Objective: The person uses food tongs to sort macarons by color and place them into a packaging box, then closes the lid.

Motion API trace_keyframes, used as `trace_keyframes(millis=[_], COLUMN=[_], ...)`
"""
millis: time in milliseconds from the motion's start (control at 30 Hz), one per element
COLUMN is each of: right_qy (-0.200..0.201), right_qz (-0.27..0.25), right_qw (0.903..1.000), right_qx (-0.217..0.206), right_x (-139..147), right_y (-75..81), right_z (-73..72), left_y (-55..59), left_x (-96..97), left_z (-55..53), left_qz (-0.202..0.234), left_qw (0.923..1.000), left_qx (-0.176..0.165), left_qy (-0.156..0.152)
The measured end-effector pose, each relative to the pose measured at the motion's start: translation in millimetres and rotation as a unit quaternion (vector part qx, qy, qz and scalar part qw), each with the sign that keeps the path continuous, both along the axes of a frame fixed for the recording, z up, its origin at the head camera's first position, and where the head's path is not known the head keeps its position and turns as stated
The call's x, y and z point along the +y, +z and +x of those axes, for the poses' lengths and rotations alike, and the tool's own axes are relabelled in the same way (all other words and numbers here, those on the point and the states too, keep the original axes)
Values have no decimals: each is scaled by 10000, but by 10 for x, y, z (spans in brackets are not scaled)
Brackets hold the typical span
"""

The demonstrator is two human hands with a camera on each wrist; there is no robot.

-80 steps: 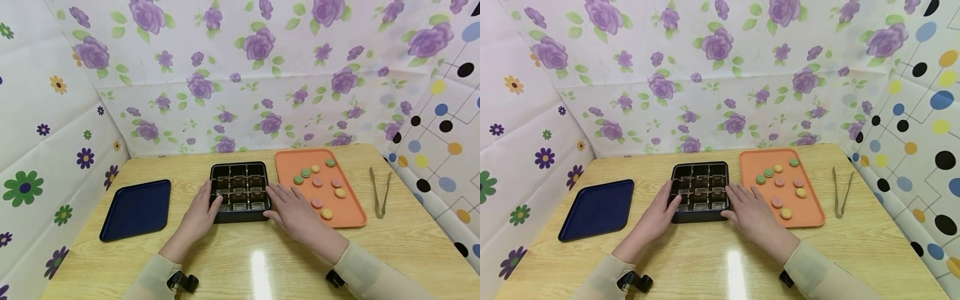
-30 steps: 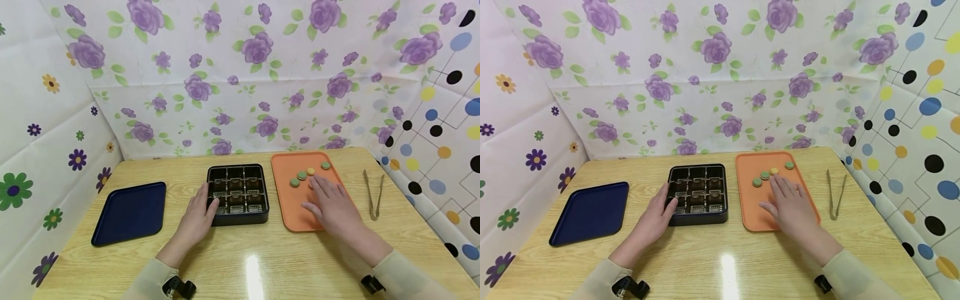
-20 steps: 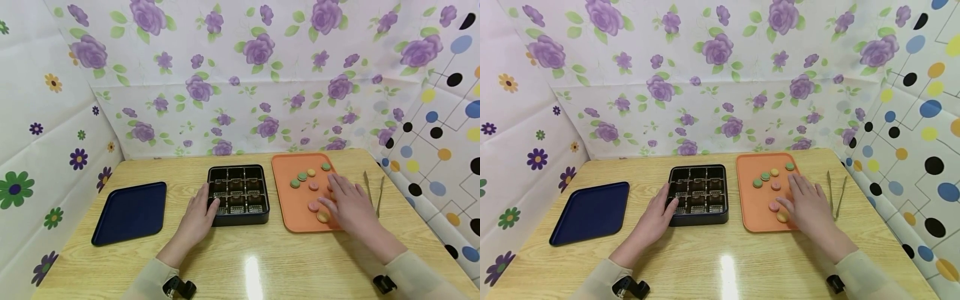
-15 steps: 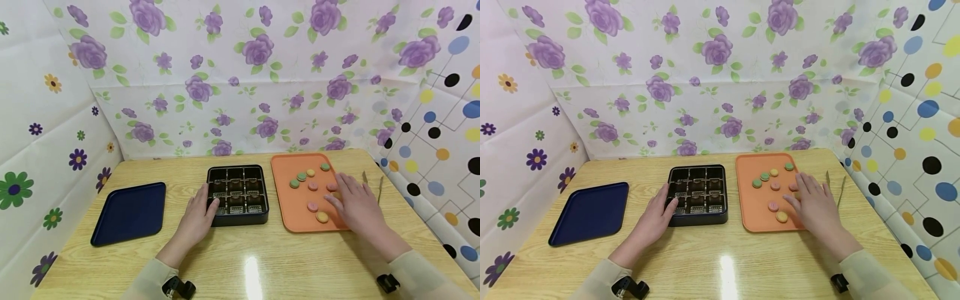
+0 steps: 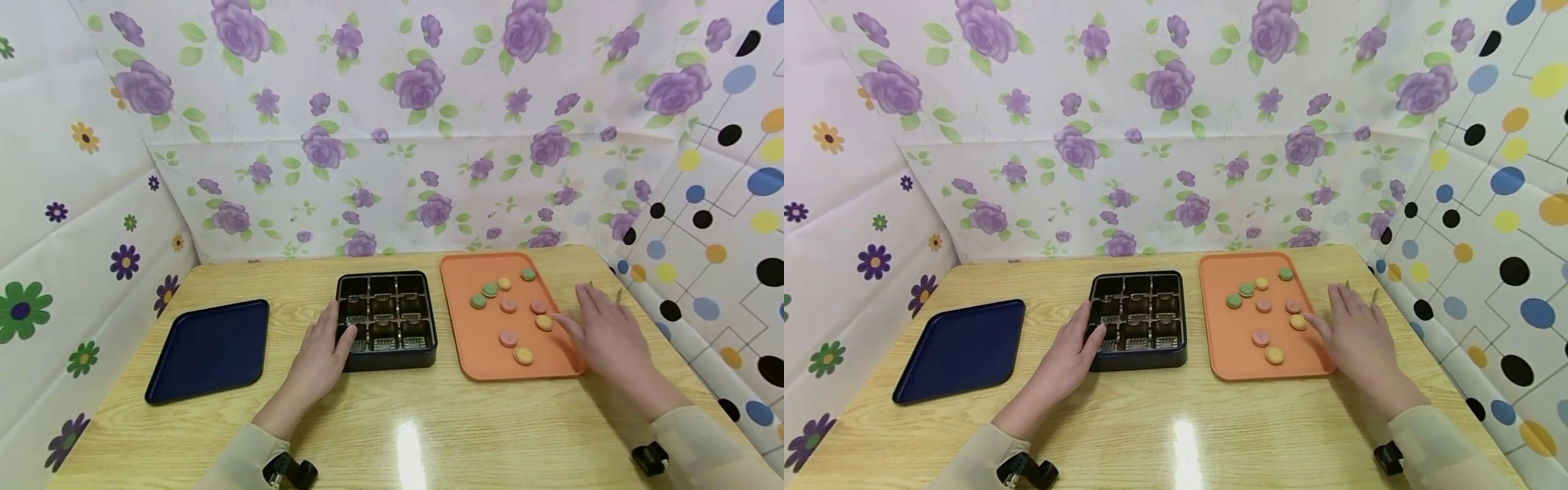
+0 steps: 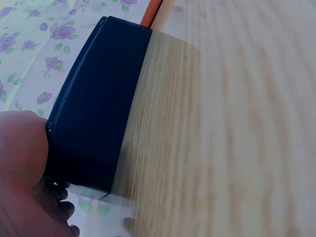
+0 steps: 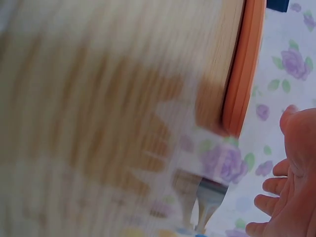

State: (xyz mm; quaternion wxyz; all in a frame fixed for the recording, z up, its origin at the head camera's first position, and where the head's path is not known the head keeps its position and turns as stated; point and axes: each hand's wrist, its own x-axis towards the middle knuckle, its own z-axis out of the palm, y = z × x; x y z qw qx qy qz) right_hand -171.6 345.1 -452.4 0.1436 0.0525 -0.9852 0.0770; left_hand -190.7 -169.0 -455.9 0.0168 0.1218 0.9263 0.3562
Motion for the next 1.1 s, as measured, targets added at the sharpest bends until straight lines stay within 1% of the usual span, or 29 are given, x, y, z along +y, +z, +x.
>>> trace_keyframes(millis=[167,333,567,700,800,933,1100], right_qy=[-130,-95,-182,-246,-414,-616,-714], right_qz=[35,66,25,-109,-303,-481,-468], right_qw=[9999,9999,9998,9993,9968,9926,9913], right_qx=[-86,68,-75,-265,-611,-934,-1004], right_x=[151,246,362,428,464,497,512], right_y=[-39,-62,-61,-83,-96,-111,-114], right_z=[-3,5,-1,0,2,5,15], left_y=[-12,-5,1,-1,-2,1,3], left_x=[0,-4,-10,-13,-12,-11,-10], left_z=[5,11,9,4,1,-2,-7], left_qz=[11,13,-10,-40,-49,-37,-50], left_qw=[10000,10000,10000,10000,10000,10000,10000], left_qx=[18,-12,-31,-44,-48,-33,-6], left_qy=[-23,-26,-40,-44,-39,-44,-72])
